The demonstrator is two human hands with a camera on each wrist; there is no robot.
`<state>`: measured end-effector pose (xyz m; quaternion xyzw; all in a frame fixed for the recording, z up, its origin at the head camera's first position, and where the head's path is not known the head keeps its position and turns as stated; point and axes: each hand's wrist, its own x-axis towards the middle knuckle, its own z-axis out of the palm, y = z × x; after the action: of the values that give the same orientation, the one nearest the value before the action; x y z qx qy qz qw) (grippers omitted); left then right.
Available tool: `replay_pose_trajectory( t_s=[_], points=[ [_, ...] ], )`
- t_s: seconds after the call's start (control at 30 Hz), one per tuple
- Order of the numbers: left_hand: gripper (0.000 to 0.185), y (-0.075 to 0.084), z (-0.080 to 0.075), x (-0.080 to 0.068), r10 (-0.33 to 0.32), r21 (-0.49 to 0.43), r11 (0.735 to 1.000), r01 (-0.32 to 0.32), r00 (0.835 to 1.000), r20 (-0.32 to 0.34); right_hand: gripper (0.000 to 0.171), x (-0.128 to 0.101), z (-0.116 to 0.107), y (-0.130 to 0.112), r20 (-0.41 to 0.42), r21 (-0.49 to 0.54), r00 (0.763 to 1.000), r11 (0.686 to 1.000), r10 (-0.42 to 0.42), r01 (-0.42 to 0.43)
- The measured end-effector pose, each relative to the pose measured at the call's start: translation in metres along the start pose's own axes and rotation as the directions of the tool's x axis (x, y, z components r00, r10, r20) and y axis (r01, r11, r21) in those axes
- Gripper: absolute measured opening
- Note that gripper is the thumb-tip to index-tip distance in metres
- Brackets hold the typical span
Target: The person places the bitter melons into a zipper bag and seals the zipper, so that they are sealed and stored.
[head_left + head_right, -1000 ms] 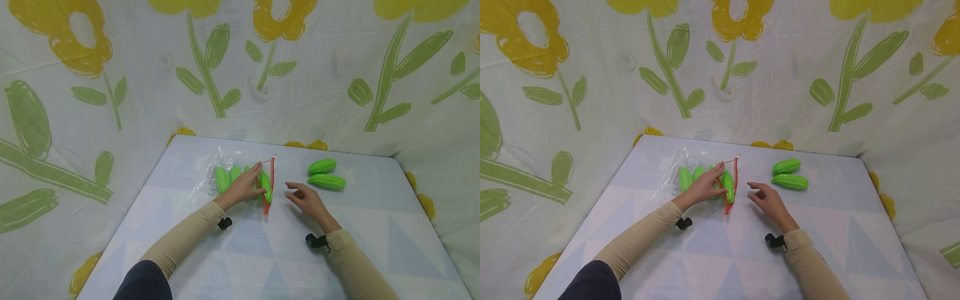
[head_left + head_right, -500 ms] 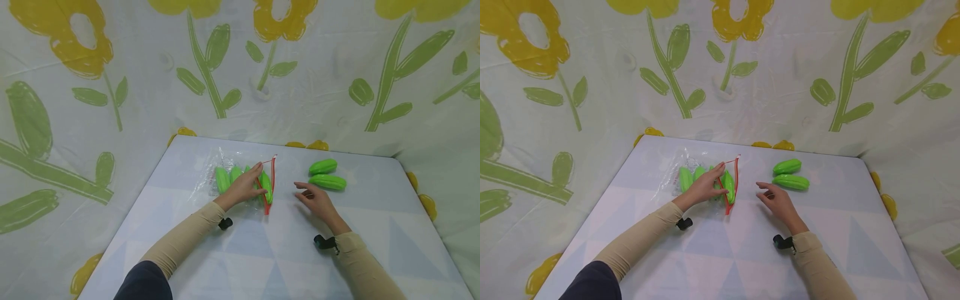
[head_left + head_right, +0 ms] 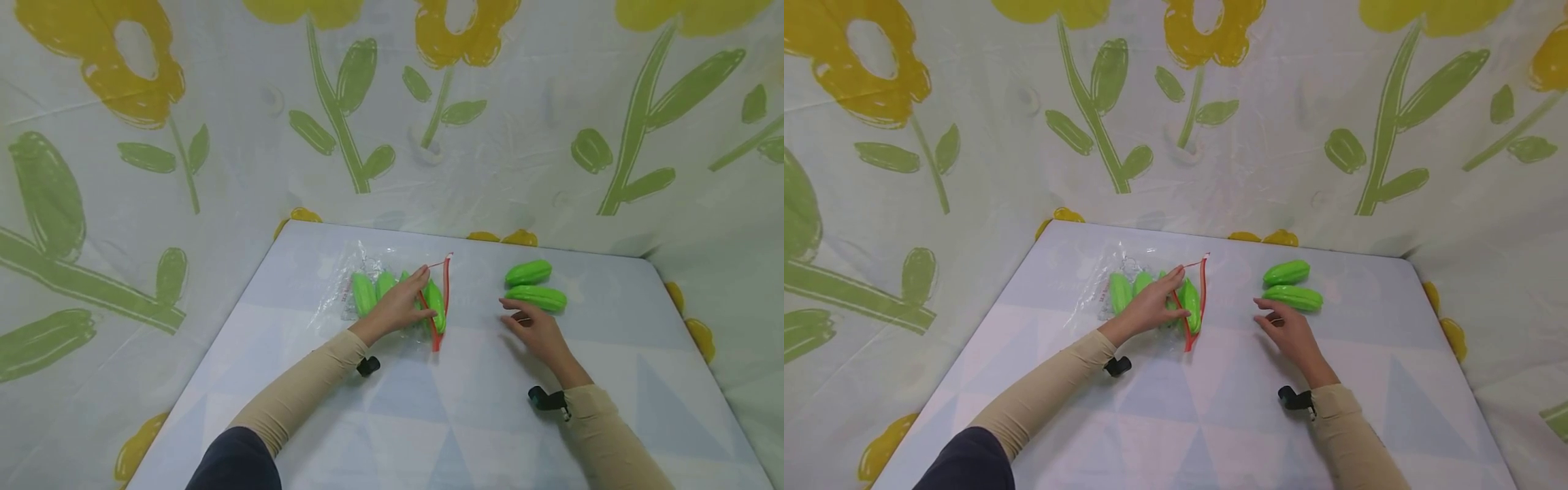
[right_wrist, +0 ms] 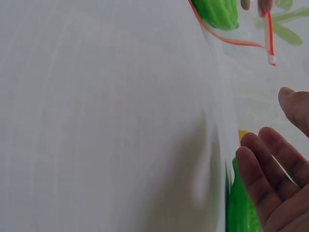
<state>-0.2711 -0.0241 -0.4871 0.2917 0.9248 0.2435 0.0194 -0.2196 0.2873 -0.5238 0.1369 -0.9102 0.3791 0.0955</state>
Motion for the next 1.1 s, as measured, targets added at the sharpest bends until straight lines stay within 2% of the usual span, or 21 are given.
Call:
replay_pose_trajectory(
  t_s=[0.2, 0.5, 0.77, 0.97, 1.1],
  points=[
    [0.090, 0.000, 0.001, 0.000, -0.006, -0.002, 1.000, 0.006, 1.000, 0.004, 0.038, -0.004, -0.007, 0.007, -0.023, -0.027, 1.000, 1.000, 0.007, -0.008],
    [0.090, 0.000, 0.000, 0.000, 0.009, 0.001, 1.000, -0.009, 1.000, 0.001, 0.039, -0.011, -0.023, 0.020, -0.034, -0.065, 0.995, 0.994, 0.089, -0.091],
    [0.090, 0.000, 0.001, 0.000, 0.001, 0.009, 1.000, -0.001, 1.000, 0.002, 0.036, -0.014, -0.037, 0.035, -0.094, -0.077, 0.994, 0.995, 0.063, -0.071],
    [0.090, 0.001, 0.000, 0.000, -0.005, 0.016, 1.000, 0.005, 1.000, 0.008, 0.036, -0.015, -0.045, 0.044, -0.127, -0.085, 0.988, 0.991, 0.093, -0.104],
    [0.090, 0.001, 0.000, 0.001, -0.008, 0.014, 1.000, 0.008, 1.000, 0.007, 0.034, -0.014, -0.048, 0.050, -0.161, -0.080, 0.984, 0.992, 0.082, -0.096]
  ],
)
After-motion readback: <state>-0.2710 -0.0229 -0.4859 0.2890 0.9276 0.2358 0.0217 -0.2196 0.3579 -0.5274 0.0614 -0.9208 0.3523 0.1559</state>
